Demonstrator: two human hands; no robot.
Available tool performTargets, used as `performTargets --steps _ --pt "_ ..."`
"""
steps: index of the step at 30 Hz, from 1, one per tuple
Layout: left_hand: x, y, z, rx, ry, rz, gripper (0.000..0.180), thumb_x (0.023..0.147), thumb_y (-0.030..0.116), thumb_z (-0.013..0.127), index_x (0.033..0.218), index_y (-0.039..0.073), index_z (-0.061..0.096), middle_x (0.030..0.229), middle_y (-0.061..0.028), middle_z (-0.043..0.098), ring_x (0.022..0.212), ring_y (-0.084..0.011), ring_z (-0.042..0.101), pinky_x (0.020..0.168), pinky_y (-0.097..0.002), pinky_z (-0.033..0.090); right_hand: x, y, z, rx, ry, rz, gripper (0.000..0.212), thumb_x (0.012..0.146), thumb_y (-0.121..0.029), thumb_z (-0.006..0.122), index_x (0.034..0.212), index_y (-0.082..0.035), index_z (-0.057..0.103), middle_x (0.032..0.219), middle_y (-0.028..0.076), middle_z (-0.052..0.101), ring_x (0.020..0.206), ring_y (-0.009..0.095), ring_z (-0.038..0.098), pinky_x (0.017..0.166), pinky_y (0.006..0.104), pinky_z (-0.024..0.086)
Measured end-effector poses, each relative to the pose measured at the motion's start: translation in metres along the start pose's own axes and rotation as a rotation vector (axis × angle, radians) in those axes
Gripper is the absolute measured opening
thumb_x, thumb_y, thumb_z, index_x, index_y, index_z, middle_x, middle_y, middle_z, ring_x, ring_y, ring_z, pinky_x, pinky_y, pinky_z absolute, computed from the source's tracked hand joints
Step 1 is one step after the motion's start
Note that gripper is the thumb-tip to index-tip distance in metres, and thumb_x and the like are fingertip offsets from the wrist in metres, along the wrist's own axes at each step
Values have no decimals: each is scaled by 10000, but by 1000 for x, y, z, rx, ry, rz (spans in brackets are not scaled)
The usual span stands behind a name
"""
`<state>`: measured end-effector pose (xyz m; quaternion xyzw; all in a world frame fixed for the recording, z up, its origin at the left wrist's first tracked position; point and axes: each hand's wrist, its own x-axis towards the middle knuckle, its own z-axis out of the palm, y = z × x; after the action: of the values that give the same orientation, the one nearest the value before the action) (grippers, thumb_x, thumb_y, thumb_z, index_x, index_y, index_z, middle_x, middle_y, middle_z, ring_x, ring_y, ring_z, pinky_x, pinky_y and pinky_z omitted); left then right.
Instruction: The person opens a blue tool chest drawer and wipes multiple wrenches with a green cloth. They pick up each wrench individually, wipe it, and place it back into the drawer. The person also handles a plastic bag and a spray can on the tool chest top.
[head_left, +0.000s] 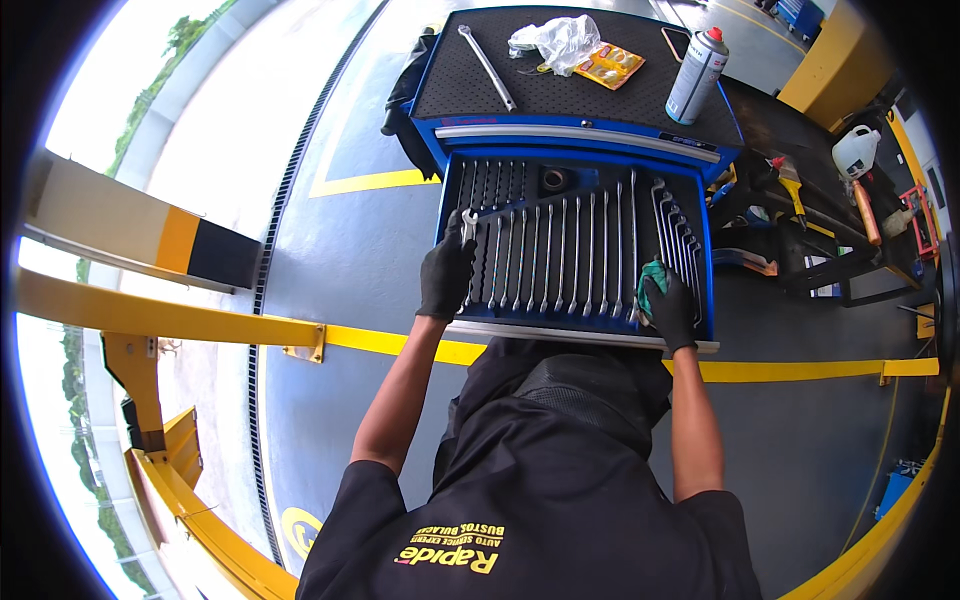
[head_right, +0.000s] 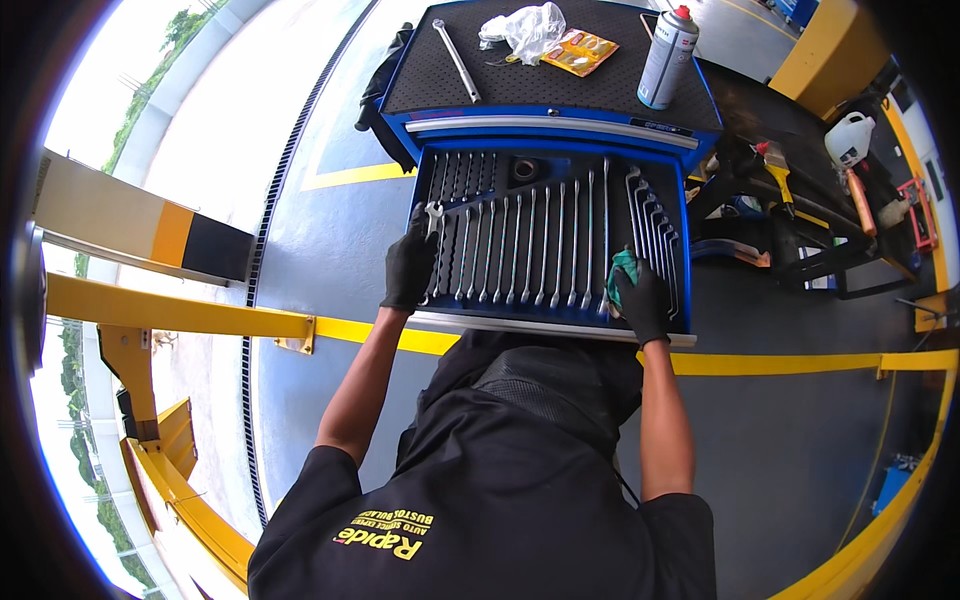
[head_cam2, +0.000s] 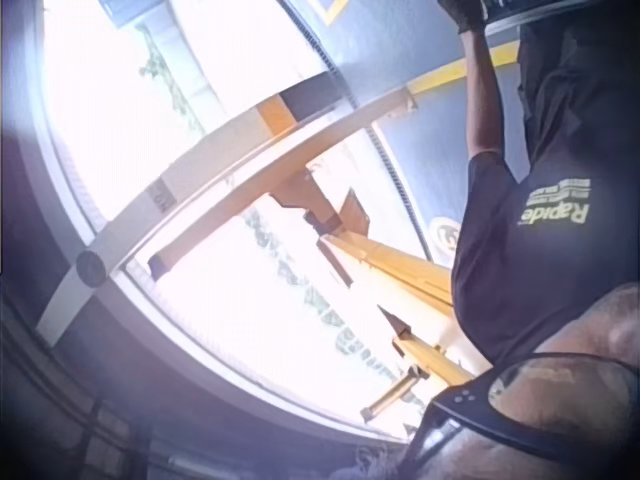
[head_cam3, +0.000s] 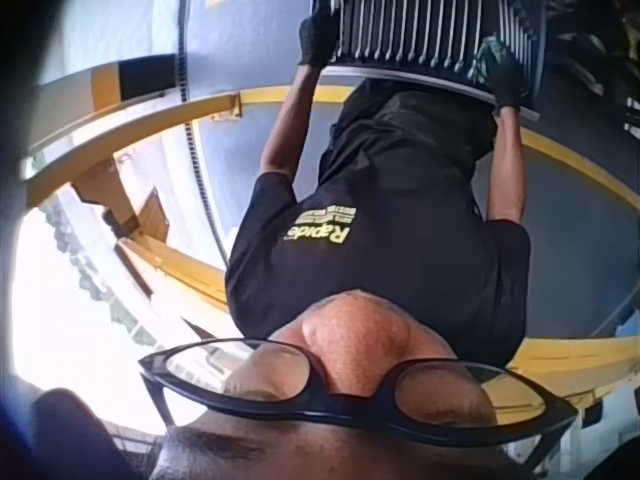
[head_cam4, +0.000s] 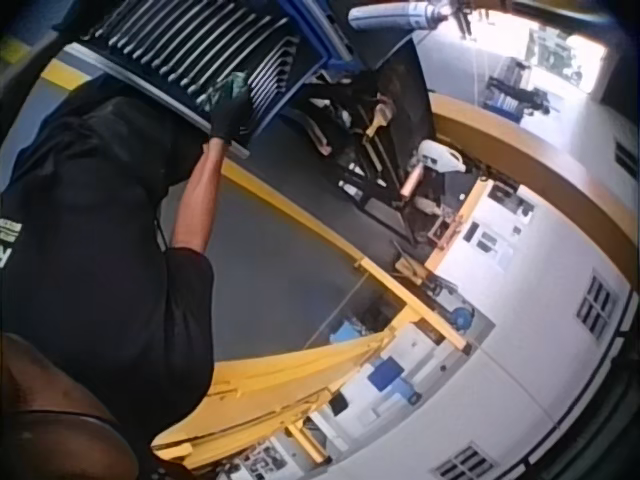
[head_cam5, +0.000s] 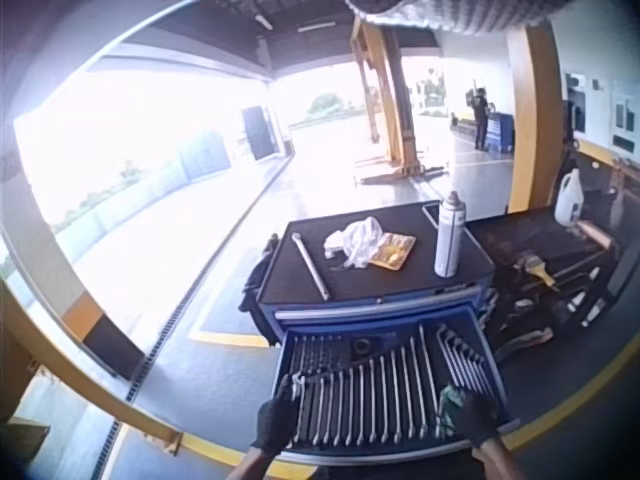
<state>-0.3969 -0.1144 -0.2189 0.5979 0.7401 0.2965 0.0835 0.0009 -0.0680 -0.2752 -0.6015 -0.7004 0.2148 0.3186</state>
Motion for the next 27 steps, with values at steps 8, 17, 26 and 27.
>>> performTargets --steps 8,17,26,27 --pt "20 -18 48 312 -65 232 152 931 135 510 983 69 637 709 -171 671 662 -360 689 557 -472 541 -2 0 5 -94 45 21 410 893 -441 652 942 -34 665 788 225 666 725 415 654 617 486 489" --pt "30 -23 62 469 -80 330 161 930 168 527 974 110 671 725 -170 688 663 -352 700 557 -454 553 -1 1 6 -78 20 23 394 891 -439 653 979 -55 659 813 214 673 752 406 661 631 492 493" --pt "51 -23 18 460 -611 351 439 928 479 577 1299 246 611 909 -160 724 828 -362 703 705 -449 550 -3 7 7 -111 49 25 397 884 -447 658 992 -64 658 816 207 676 760 415 657 635 503 490" --pt "50 -23 10 477 -672 360 493 919 500 587 1348 256 581 937 -168 723 850 -365 701 720 -445 548 -2 4 5 -113 37 27 398 884 -448 658 994 -66 658 812 205 677 754 416 656 633 504 489"
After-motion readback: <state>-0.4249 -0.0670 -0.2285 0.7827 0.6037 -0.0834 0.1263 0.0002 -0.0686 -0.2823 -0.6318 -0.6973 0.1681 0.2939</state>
